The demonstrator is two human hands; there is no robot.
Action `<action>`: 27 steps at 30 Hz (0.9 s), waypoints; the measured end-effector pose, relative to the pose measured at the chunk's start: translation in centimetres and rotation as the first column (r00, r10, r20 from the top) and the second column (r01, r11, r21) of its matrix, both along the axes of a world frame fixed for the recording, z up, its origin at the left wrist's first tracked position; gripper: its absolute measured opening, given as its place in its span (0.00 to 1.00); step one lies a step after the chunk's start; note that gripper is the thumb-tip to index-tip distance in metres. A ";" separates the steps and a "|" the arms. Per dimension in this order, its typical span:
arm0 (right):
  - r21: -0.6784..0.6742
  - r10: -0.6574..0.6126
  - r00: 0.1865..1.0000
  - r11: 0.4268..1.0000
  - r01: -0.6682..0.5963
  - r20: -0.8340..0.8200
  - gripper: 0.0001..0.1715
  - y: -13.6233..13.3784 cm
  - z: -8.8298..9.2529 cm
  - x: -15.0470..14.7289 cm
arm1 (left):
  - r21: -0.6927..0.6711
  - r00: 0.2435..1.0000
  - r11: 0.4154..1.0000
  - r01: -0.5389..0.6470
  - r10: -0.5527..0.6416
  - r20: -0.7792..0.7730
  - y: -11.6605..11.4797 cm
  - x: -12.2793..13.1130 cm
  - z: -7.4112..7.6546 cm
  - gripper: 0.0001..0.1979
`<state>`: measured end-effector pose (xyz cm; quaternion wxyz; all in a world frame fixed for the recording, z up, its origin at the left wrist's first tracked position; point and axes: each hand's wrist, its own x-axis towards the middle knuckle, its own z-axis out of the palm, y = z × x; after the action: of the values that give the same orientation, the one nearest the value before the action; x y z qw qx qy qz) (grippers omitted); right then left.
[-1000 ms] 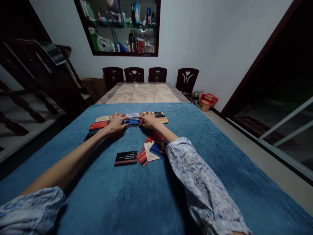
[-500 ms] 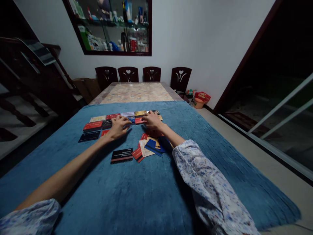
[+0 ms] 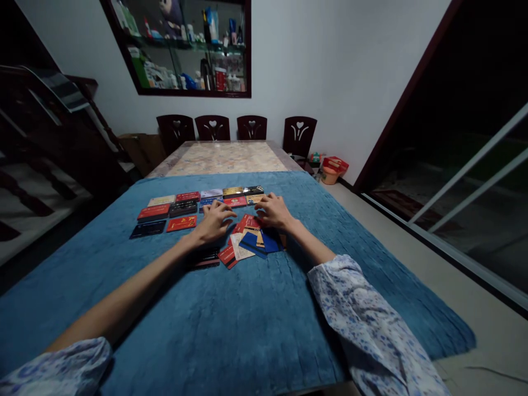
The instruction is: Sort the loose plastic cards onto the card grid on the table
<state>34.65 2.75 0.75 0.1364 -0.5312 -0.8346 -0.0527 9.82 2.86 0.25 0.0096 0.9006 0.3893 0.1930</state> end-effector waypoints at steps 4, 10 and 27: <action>0.001 -0.018 0.999 1.000 0.018 -0.031 0.16 -0.4 -0.3 1.3 | -0.037 1.000 0.999 0.003 -0.004 -0.006 -0.3 0.9 0.1 0.12; -0.020 -0.045 0.995 0.999 0.043 -0.086 0.16 -0.5 -1.4 2.9 | -0.073 1.000 0.997 0.023 -0.023 -0.003 -0.4 2.5 0.1 0.13; -0.272 0.111 0.991 0.954 -0.128 -0.074 0.29 -0.5 -1.9 4.0 | -0.155 0.982 0.979 0.131 -0.149 -0.113 -0.7 6.7 0.0 0.15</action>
<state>38.61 2.22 -1.16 0.0880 -0.4948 -0.8601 0.0878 16.50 2.19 0.23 0.0654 0.9328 0.3379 0.1066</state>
